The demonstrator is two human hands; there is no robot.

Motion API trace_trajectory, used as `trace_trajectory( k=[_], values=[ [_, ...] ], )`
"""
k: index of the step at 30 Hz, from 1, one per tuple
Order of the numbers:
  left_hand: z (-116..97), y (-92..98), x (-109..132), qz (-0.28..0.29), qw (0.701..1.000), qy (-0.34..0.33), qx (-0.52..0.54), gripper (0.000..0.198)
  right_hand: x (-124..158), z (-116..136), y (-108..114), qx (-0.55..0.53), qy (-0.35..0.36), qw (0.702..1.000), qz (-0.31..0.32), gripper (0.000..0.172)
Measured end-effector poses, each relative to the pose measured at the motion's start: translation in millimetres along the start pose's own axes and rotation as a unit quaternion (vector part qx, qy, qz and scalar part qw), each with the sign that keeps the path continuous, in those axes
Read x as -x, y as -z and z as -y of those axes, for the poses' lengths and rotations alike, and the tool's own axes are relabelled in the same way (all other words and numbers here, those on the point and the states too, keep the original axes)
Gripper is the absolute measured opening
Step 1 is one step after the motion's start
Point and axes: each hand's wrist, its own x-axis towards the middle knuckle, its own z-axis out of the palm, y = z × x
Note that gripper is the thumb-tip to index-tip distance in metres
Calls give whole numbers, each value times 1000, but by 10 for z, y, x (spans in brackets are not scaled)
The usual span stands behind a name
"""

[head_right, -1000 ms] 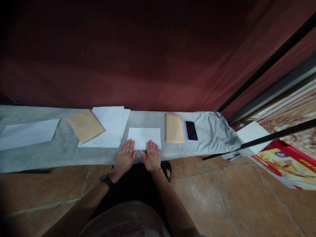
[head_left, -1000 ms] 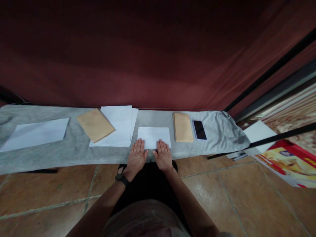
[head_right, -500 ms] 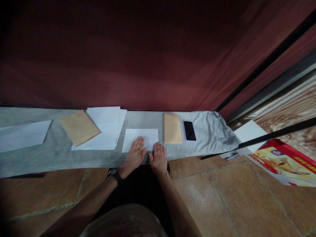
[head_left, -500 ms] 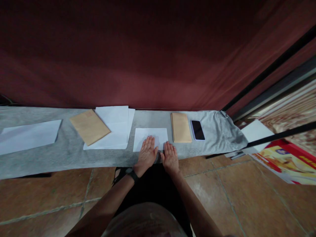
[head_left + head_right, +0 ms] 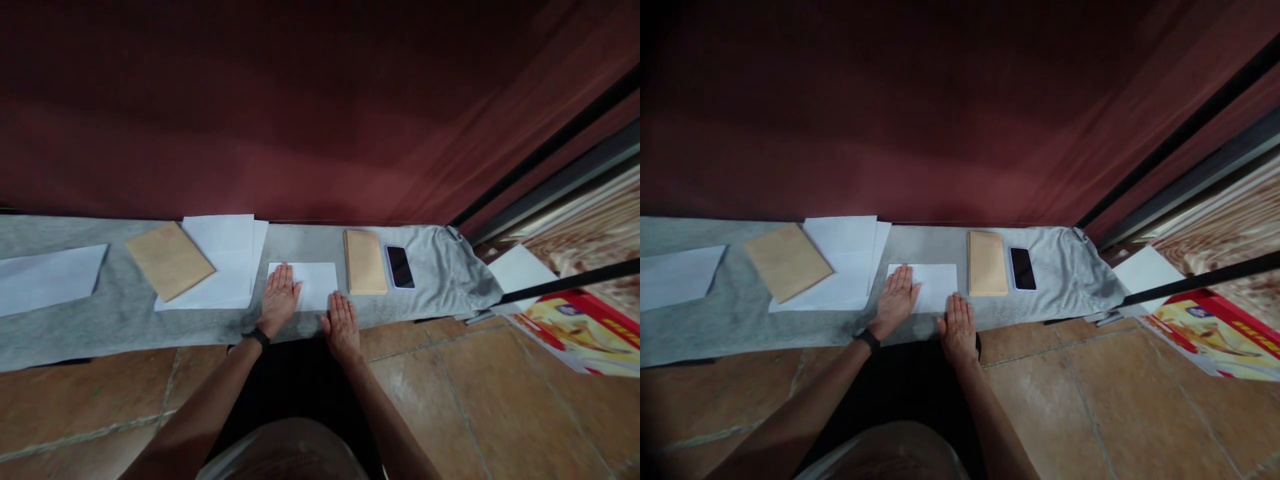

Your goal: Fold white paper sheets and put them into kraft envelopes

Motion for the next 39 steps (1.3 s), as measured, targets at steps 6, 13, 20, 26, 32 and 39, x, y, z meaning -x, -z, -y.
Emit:
trace_trajectory(
  k=[6,13,20,26,32,39],
  values=[
    [96,27,25,-26,1000,12,0,66,-187,85,83,-28,-43,999,5,52],
    [104,29,33,-32,999,6,14,65,-940,360,-107,-91,-3,995,30,50],
    [102,39,34,-24,1000,5,6,62,-1071,336,-363,-49,-13,999,18,53],
    [93,20,35,-30,999,14,-2,65,-1029,237,-378,-10,-62,998,0,64],
    [90,5,42,-52,998,23,11,67,-989,218,-439,-8,-79,996,-44,69],
    [76,-5,50,-64,997,39,35,70,-954,204,-376,10,-113,993,-31,68]
  ],
)
